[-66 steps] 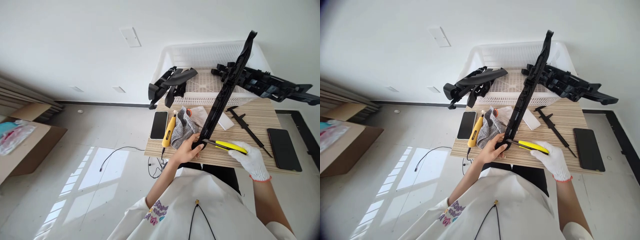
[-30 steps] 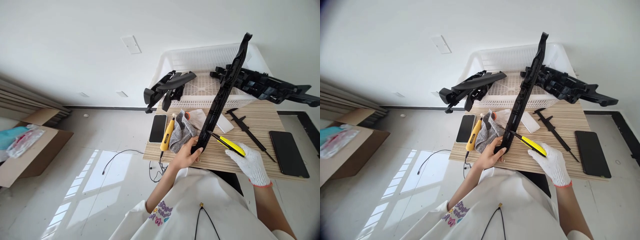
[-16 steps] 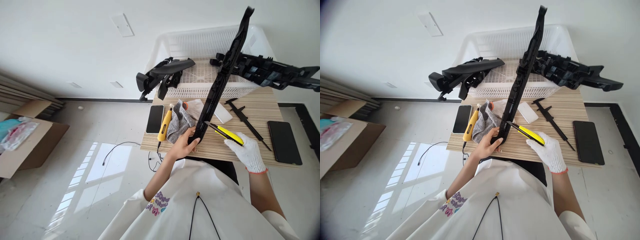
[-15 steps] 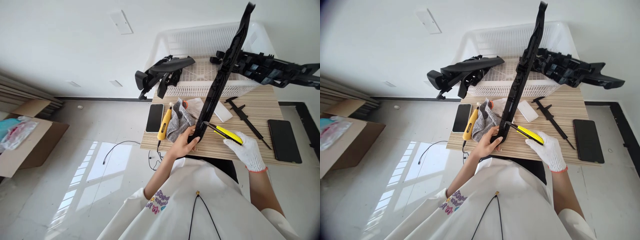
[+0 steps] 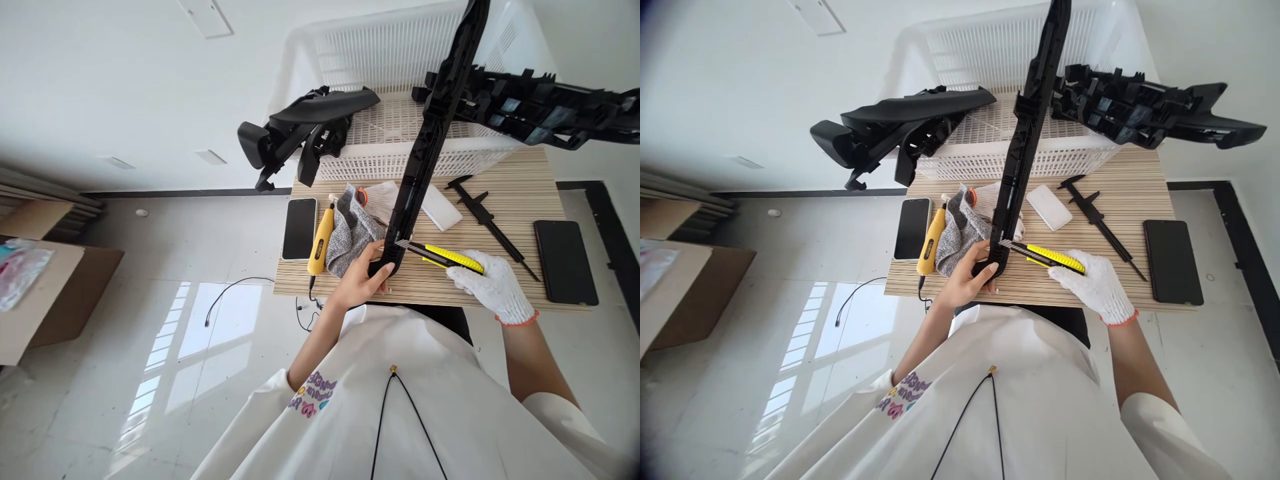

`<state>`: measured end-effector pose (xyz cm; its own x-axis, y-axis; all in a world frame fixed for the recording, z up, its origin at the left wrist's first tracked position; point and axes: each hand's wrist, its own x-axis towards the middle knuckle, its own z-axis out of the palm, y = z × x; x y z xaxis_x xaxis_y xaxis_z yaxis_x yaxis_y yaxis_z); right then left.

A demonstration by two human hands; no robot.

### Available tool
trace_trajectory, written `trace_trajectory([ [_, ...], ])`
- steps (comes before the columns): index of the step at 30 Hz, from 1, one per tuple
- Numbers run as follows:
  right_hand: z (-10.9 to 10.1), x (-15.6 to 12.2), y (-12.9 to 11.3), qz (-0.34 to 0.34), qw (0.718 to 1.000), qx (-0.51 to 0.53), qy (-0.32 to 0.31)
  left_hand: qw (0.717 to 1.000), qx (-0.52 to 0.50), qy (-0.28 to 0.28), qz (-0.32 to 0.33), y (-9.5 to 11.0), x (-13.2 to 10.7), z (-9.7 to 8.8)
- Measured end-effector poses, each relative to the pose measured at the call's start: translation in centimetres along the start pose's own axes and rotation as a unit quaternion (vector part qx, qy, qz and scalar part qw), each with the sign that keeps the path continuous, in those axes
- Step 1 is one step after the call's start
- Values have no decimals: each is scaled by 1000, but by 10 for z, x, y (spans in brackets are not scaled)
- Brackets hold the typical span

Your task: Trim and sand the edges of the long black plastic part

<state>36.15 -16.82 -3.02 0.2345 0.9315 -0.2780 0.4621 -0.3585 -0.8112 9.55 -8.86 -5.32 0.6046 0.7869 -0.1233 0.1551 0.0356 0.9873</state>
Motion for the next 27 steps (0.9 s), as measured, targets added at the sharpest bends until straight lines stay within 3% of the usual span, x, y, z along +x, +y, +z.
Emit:
trace_trajectory([
  [4, -1, 2, -5, 27, 998, 46, 14, 999, -35, -6, 1, -1, 5, 0],
  [11, -8, 12, -5, 21, 999, 36, -25, 999, -52, -4, -9, 4, 13, 2],
  [16, -10, 20, -4, -19, 1000, -7, -10, 999, -47, -8, -3, 4, 19, -2],
  [21, -13, 21, -5, -54, 996, -54, -45, 999, -16, -23, 36, 2, 24, -3],
  [27, -11, 20, -5, -101, 988, -117, -8, 997, -45, -37, 42, 1, 23, 2],
])
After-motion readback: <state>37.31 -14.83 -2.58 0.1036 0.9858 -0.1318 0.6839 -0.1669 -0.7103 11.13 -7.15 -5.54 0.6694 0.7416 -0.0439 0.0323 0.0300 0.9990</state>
